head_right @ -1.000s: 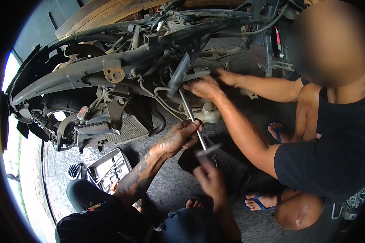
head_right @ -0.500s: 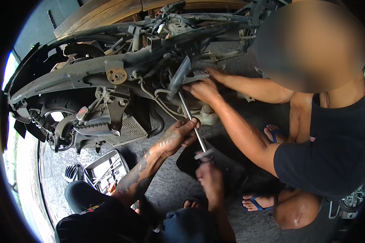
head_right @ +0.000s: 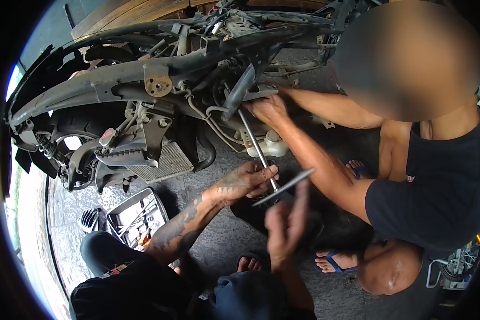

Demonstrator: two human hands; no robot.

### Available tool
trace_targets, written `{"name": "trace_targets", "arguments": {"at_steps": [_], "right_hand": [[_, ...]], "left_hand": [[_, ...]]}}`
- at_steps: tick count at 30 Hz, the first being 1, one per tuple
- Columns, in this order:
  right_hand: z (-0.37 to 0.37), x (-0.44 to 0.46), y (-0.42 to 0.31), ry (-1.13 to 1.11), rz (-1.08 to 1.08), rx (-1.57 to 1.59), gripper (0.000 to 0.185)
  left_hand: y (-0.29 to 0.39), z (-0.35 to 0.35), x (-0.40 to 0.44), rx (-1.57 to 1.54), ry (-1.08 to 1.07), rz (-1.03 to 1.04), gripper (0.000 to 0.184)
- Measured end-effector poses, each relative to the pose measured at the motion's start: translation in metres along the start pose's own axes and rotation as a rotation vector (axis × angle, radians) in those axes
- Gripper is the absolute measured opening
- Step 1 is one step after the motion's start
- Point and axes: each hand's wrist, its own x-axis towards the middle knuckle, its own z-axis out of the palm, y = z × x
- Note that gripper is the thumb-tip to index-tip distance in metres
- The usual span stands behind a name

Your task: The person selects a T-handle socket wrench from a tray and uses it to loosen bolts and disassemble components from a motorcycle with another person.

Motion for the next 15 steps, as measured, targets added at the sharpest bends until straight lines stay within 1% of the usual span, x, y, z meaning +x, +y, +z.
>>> {"name": "trace_targets", "arguments": {"at_steps": [1, 2, 3, 4, 6, 7, 8, 9, 10, 12, 15], "right_hand": [[-0.012, -0.007, 0.002, -0.400, 0.135, -0.401, 0.029], [-0.025, -0.014, 0.004, -0.856, 0.096, -0.785, 0.018], [-0.040, -0.038, 0.021, -1.148, 0.209, -1.203, 0.020], [-0.048, -0.055, 0.020, -1.144, 0.210, -1.203, 0.020], [-0.070, -0.054, 0.016, -0.596, 0.374, -0.847, 0.020], [-0.070, -0.061, 0.009, -0.607, 0.417, -0.849, 0.020], [-0.066, -0.062, 0.003, -0.501, 0.454, -0.786, 0.021], [-0.062, -0.054, 0.002, -0.398, 0.446, -0.726, 0.022], [-0.062, -0.054, 0.001, -0.394, 0.440, -0.728, 0.022], [-0.061, -0.054, -0.002, -0.387, 0.301, -0.687, 0.022], [-0.056, -0.052, -0.025, -0.349, 0.240, -0.620, 0.019]], "left_hand": [[0.000, -0.003, 0.000, -0.004, 0.012, -0.013, 0.036], [0.001, -0.006, 0.001, -0.008, 0.022, -0.025, 0.036], [0.001, -0.011, 0.001, -0.012, -0.002, -0.004, 0.037], [0.001, -0.013, -0.002, -0.010, -0.005, -0.006, 0.037], [0.002, -0.014, 0.002, 0.005, 0.014, 0.029, 0.034], [0.001, -0.013, 0.000, 0.032, 0.055, 0.079, 0.032], [0.003, -0.011, -0.002, -0.032, 0.070, 0.032, 0.031], [0.001, -0.013, 0.001, -0.036, 0.060, 0.037, 0.031], [-0.001, -0.013, 0.001, -0.047, 0.055, 0.045, 0.031], [-0.001, -0.015, 0.000, -0.053, 0.054, 0.043, 0.031], [0.001, -0.016, 0.000, -0.039, 0.066, 0.036, 0.031]]}}
